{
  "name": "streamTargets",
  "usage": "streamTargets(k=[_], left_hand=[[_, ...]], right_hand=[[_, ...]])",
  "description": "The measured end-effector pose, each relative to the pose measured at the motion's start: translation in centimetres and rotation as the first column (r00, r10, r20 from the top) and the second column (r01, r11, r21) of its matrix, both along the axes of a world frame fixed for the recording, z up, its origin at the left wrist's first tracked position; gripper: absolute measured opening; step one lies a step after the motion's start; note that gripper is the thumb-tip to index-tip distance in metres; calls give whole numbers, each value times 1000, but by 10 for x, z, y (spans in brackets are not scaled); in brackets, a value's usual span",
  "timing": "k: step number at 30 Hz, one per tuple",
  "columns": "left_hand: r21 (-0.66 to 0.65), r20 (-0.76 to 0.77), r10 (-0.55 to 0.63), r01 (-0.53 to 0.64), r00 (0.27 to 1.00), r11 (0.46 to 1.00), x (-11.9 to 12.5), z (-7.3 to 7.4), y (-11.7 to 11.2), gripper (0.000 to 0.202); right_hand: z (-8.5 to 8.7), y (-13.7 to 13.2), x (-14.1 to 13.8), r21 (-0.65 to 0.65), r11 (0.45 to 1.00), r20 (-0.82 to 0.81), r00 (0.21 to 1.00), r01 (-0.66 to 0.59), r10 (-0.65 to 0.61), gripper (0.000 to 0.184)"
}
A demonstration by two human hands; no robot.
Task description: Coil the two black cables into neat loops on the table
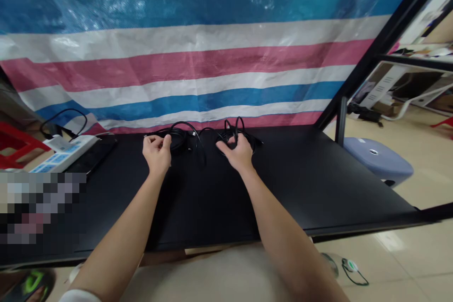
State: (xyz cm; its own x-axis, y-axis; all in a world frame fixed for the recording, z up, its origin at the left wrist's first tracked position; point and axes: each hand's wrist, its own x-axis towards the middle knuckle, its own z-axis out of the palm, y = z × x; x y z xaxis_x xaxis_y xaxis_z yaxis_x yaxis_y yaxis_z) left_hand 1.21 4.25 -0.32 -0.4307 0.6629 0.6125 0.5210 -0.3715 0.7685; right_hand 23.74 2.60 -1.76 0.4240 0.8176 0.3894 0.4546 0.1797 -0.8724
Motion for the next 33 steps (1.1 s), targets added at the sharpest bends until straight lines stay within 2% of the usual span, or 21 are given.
streamTargets(k=[3,6,8,11,13,16,19,21,22,24,26,28,30,33], left_hand=[[21,14,-19,19,1000,1000,3,-2,0,29],[26,45,-22,21,999,999,5,-2,-2,30],[19,56,-40,39,998,999,8,-2,-4,31],[4,26,-114,114,993,993,18,-4,-9,34],[-6,-6,-166,166,986,986,27,-7,-12,35],[-16,-5,-209,209,978,978,37,-11,-16,34],[-20,96,-262,265,960,964,39,-12,-15,32],[-30,204,-369,383,907,923,38,-12,-14,33],[-34,272,-440,465,856,884,38,-12,-13,33],[-26,433,-559,630,707,776,37,-12,-12,33],[4,581,-598,732,552,681,37,-12,-12,35],[-10,653,-593,789,470,614,35,-12,-11,46],[-95,641,-597,822,483,562,31,-9,-11,53],[-232,536,-628,814,564,533,19,-3,-11,31]], right_hand=[[-1,-2,-9,-8,1000,72,997,18,-18,39],[0,2,-6,91,994,-79,996,54,-47,40],[2,5,-2,145,989,-237,972,44,-8,43],[4,6,-2,178,983,-453,882,-52,128,52],[7,4,-7,227,964,-531,812,-137,241,57],[11,-2,-16,274,927,-546,752,-257,370,64],[16,-9,-20,222,908,-539,732,-355,418,60],[19,-13,-20,217,878,-547,691,-427,471,54],[20,-15,-20,237,852,-553,656,-468,514,52],[21,-18,-21,289,784,-555,571,-549,605,54],[20,-20,-24,298,728,-531,526,-618,664,60],[17,-19,-25,244,706,-474,554,-664,685,63],[13,-17,-26,157,712,-386,621,-684,682,62],[8,-15,-26,39,738,-275,703,-673,655,55]])
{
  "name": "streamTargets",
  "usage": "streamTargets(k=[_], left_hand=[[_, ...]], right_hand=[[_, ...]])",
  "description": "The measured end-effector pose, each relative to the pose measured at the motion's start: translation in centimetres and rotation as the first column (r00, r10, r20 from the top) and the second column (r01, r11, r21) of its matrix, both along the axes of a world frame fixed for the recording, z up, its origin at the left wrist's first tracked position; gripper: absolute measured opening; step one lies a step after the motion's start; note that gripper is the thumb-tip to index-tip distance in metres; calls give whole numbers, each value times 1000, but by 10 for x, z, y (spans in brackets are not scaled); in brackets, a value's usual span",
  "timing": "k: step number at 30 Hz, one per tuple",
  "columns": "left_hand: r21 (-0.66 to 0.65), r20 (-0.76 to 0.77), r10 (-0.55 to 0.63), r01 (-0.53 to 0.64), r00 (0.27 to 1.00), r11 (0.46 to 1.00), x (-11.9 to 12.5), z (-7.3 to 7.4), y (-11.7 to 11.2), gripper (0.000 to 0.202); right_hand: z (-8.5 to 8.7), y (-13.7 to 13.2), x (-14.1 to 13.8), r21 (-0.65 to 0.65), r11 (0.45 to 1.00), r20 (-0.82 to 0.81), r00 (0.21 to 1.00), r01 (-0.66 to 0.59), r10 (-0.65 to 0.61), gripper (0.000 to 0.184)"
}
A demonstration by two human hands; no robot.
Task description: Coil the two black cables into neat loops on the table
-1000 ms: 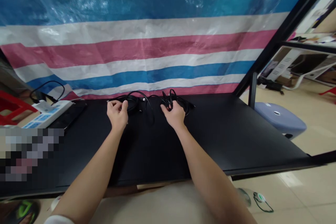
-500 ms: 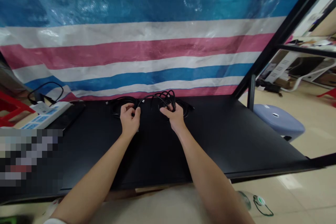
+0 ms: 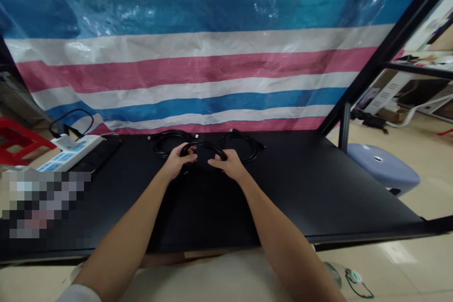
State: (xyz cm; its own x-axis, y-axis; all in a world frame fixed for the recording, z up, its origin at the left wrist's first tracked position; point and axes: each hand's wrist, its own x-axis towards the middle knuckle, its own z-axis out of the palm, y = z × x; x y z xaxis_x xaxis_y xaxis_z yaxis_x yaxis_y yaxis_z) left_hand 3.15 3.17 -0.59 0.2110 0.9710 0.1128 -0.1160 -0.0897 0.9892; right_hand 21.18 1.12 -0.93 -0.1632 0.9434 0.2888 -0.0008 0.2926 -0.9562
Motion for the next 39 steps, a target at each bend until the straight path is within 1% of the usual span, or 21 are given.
streamTargets(k=[1,3,6,8,10,12,14,16,20,23,25,27,30,33,35,37,39], left_hand=[[20,-35,-2,3,999,1000,-4,3,0,26],[40,-79,-28,32,996,999,-12,7,0,30],[7,-157,-122,125,980,992,-19,11,0,31],[-18,-195,-162,162,967,987,-20,10,0,34],[-17,-171,-156,156,973,988,-18,8,0,43],[-20,-114,-122,120,986,993,-14,5,0,49],[-44,-78,-84,81,993,996,-10,2,1,49],[-67,-78,-61,56,995,996,-8,0,2,47],[-99,-55,-100,95,993,991,-7,-3,3,50],[-91,16,-84,85,996,992,-4,-2,2,56],[-83,63,-45,51,997,995,-2,-1,1,58],[-84,103,2,7,995,996,-1,0,0,58],[-100,142,74,-60,987,993,0,1,-1,54],[-129,155,120,-101,981,987,0,1,0,50],[-149,153,147,-124,977,981,-1,2,0,49],[-171,160,179,-151,971,974,-1,3,1,49],[-188,179,209,-175,961,966,-2,5,1,48]], right_hand=[[-1,1,0,-1,1000,30,999,21,-21,53],[-3,1,0,4,998,68,995,66,-66,51],[-5,2,-2,14,993,103,988,114,-115,49],[-7,3,-4,27,989,110,983,147,-149,48],[-9,4,-6,42,981,111,974,192,-195,48],[-11,5,-8,62,971,130,962,232,-238,47],[-13,6,-8,101,956,164,943,275,-289,45],[-15,7,-8,156,932,198,914,327,-354,43],[-20,10,-8,263,876,267,842,404,-469,38],[-25,12,-7,327,837,311,786,439,-534,35],[-28,13,-8,359,818,329,759,449,-561,35],[-29,12,-10,383,807,332,748,449,-574,34],[-30,11,-11,414,797,300,761,440,-576,33],[-29,10,-12,444,793,273,780,417,-564,32],[-29,10,-11,458,799,289,784,391,-549,32],[-30,10,-11,453,819,342,780,352,-524,32],[-30,10,-10,434,844,430,750,317,-503,31]])
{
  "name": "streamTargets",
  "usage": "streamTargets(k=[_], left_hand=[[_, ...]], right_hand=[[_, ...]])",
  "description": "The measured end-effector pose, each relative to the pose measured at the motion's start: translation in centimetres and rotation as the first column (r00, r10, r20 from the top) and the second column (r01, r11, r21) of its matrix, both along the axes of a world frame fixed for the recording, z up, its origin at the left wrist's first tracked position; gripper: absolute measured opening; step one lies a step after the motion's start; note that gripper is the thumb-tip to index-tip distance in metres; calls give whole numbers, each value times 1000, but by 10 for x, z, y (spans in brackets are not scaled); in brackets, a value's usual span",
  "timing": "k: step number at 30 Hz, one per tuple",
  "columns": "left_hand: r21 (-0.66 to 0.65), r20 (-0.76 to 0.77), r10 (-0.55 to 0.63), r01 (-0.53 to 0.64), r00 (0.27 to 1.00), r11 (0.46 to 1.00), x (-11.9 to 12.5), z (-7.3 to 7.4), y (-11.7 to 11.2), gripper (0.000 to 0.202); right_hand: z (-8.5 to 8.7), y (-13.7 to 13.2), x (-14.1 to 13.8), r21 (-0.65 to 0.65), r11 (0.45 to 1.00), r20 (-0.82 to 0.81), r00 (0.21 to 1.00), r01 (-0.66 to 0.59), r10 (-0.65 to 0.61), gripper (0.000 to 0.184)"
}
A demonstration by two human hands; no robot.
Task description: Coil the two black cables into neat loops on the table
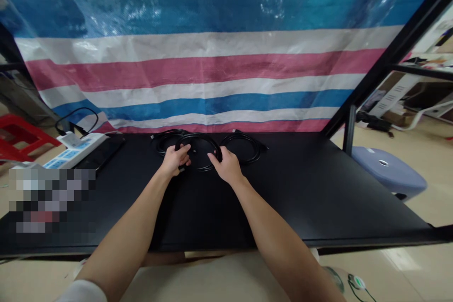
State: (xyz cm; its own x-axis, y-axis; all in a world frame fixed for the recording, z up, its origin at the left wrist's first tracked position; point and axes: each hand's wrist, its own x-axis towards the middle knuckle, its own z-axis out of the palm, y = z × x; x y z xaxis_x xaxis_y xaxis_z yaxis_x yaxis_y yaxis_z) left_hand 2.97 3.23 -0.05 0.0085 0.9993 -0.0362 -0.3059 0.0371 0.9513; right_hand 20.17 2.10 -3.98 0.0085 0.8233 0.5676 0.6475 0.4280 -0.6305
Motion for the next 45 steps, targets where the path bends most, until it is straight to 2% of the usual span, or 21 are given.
streamTargets(k=[5,9,13,17,19,22,25,27,28,30,32,34,35,36,37,39,40,42,45], left_hand=[[-20,46,54,-53,998,998,-1,6,-1,48],[-50,35,43,-42,998,998,0,6,-1,50],[-80,41,-17,20,999,997,-3,7,-1,49],[-84,99,-50,59,994,995,-12,13,0,44],[-41,155,0,6,988,999,-20,15,3,39],[55,215,162,-177,963,983,-34,17,11,43],[127,100,373,-384,922,915,-49,14,20,49],[185,-119,509,-485,852,855,-58,8,25,48],[217,-252,559,-516,790,828,-61,4,26,46],[276,-502,595,-536,627,798,-65,-4,26,44],[332,-681,587,-531,438,780,-65,-12,24,47],[398,-776,580,-520,249,756,-60,-17,20,51],[431,-800,573,-494,178,755,-57,-17,19,51],[453,-819,557,-440,138,775,-54,-17,17,49],[457,-840,527,-352,131,817,-50,-16,16,44],[402,-896,415,-107,157,909,-44,-13,13,34],[355,-924,349,10,159,935,-42,-11,13,31],[283,-956,265,150,127,947,-39,-10,12,30],[292,-956,278,184,98,939,-39,-13,13,34]], right_hand=[[10,-4,-4,-162,977,315,946,138,-81,27],[29,-11,-15,-291,905,532,838,311,-117,28],[41,-18,-24,-373,841,629,773,393,-82,34],[47,-17,-30,-471,792,609,792,389,-27,39],[52,-10,-36,-526,778,550,835,343,3,40],[63,11,-50,-570,782,449,893,251,41,41],[74,36,-71,-576,797,375,925,181,61,40],[78,51,-84,-591,790,347,936,163,67,42],[79,57,-90,-612,776,340,937,155,80,43],[78,65,-100,-657,739,343,932,148,118,42],[75,68,-107,-685,710,359,923,162,135,39],[71,67,-112,-672,714,385,916,193,114,36],[70,66,-113,-654,724,400,912,217,88,37],[68,64,-114,-633,735,415,908,243,58,39],[66,62,-115,-609,747,429,903,267,28,42],[63,58,-114,-558,776,444,896,293,-19,45],[62,55,-111,-537,791,443,896,294,-33,45],[61,50,-102,-505,811,430,901,295,-61,39],[64,41,-77,-474,815,393,908,334,-144,28]])
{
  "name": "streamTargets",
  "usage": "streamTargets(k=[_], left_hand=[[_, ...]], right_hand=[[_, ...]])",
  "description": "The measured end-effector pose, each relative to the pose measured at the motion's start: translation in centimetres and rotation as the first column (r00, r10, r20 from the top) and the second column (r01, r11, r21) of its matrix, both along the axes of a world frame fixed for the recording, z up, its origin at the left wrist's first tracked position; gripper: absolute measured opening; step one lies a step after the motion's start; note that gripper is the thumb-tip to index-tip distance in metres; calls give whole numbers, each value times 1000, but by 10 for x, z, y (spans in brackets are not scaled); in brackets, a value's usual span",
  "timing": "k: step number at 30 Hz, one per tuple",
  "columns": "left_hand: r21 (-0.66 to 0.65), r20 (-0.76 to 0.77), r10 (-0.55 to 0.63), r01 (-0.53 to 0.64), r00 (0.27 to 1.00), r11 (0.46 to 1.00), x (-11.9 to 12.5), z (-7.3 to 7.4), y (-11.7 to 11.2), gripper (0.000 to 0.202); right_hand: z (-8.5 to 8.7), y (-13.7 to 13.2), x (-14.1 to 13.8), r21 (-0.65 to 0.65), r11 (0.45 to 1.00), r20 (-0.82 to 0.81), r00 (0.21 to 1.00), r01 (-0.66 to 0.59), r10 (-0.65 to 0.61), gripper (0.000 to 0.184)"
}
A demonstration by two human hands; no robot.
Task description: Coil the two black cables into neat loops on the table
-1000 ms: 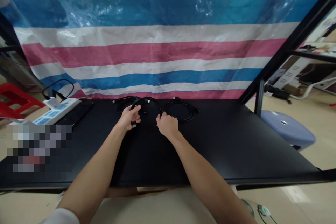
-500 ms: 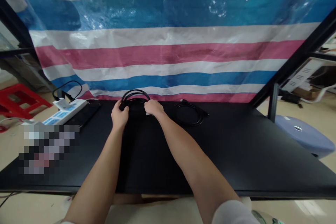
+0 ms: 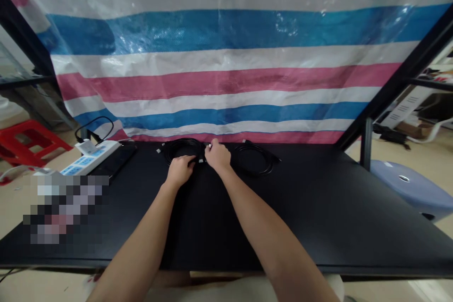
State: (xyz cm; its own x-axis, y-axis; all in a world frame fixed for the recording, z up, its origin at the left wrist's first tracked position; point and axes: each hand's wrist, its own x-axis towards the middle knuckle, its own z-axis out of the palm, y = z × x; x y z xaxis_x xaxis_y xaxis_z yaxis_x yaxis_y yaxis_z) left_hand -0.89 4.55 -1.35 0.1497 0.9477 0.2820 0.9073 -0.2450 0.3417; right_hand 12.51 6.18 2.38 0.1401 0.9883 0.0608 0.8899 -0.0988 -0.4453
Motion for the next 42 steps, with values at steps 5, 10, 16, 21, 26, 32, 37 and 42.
streamTargets(k=[5,10,16,21,26,32,37,42], left_hand=[[71,55,-1,-3,998,997,1,-9,4,33],[131,139,65,-83,988,988,7,-15,2,27],[201,175,157,-191,972,961,14,-15,-6,29],[261,128,204,-231,971,937,20,-12,-12,38],[277,115,232,-255,966,926,23,-10,-17,44],[300,190,247,-296,950,907,19,-10,-17,39],[274,265,286,-356,921,894,17,-9,-15,35],[289,298,278,-364,913,886,16,-8,-16,33]], right_hand=[[1,-22,65,142,967,-66,976,214,-206,21],[-25,-40,123,276,879,-136,921,389,-365,19],[-47,-41,151,358,813,-182,888,459,-422,29],[-46,-40,150,210,836,-111,861,508,-496,43],[-44,-42,150,109,869,-43,875,483,-481,34],[-40,-44,152,66,880,-43,882,471,-469,34],[-43,-39,157,81,857,-163,855,508,-492,24],[-42,-34,158,155,798,-517,736,582,-436,15]])
